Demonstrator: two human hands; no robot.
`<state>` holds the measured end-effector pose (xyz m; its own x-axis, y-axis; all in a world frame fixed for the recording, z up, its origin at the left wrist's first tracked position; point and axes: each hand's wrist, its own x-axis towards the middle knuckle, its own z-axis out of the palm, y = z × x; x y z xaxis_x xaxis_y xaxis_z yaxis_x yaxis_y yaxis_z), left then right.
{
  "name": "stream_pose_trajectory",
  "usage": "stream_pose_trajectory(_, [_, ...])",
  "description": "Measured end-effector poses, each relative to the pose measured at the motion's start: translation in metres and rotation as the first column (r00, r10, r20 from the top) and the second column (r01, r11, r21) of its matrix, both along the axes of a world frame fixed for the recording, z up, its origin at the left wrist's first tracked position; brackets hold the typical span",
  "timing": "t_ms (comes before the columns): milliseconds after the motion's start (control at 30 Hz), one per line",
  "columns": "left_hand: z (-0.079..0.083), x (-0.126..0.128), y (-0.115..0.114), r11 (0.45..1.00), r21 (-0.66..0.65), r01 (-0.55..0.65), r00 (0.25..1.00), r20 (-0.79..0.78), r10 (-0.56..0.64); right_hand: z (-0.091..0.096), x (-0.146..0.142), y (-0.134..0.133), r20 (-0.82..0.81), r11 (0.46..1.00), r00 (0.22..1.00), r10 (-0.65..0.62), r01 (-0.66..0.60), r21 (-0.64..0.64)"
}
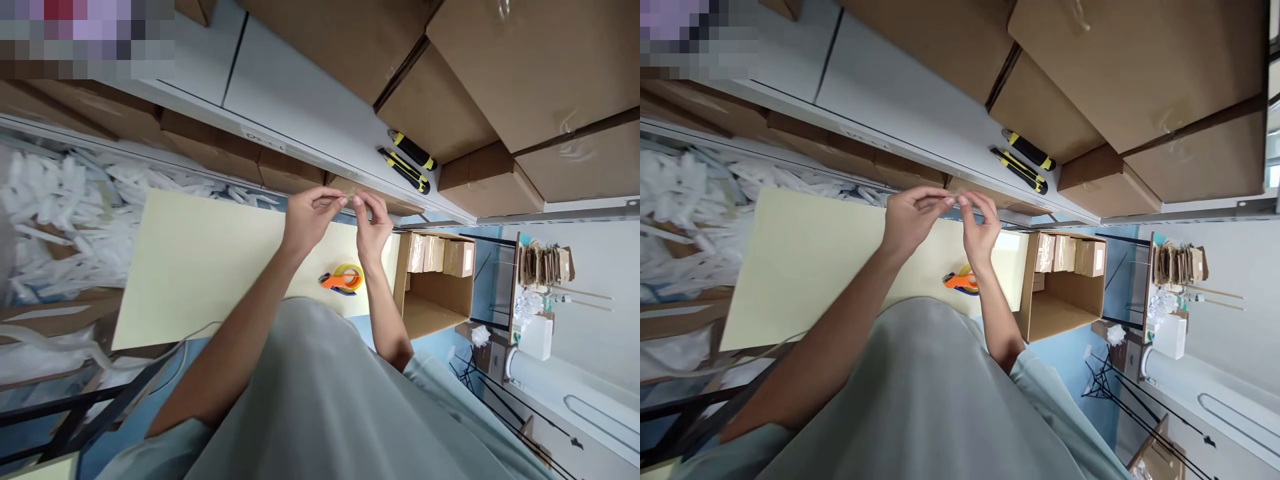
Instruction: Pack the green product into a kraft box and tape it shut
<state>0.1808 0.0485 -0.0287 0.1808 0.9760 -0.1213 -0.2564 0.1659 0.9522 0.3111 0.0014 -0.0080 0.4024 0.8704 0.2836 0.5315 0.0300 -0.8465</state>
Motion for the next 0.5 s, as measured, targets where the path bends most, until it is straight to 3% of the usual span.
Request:
stream_pose_trajectory(100, [-0.008,0.027,0.007,0.988,-0.006,-0.152,0.988,-0.022,0.151,-0.003,0.011,0.016,0.142,0.997,0.99,-0.011,0.022,-0.076])
stream_pose_trajectory(267, [-0.027,0.052,0.023,0.932,-0.039,-0.36,0.932,-0.056,0.357,-0.018,0.027,0.045,0.397,0.988,0.918,0.012,0.049,-0.144])
stream_pose_trajectory(500, [-0.041,0.074,0.044,0.893,-0.001,-0.451,0.888,-0.1,0.449,-0.029,0.039,0.064,0.626,0.988,0.779,0.044,0.06,-0.144])
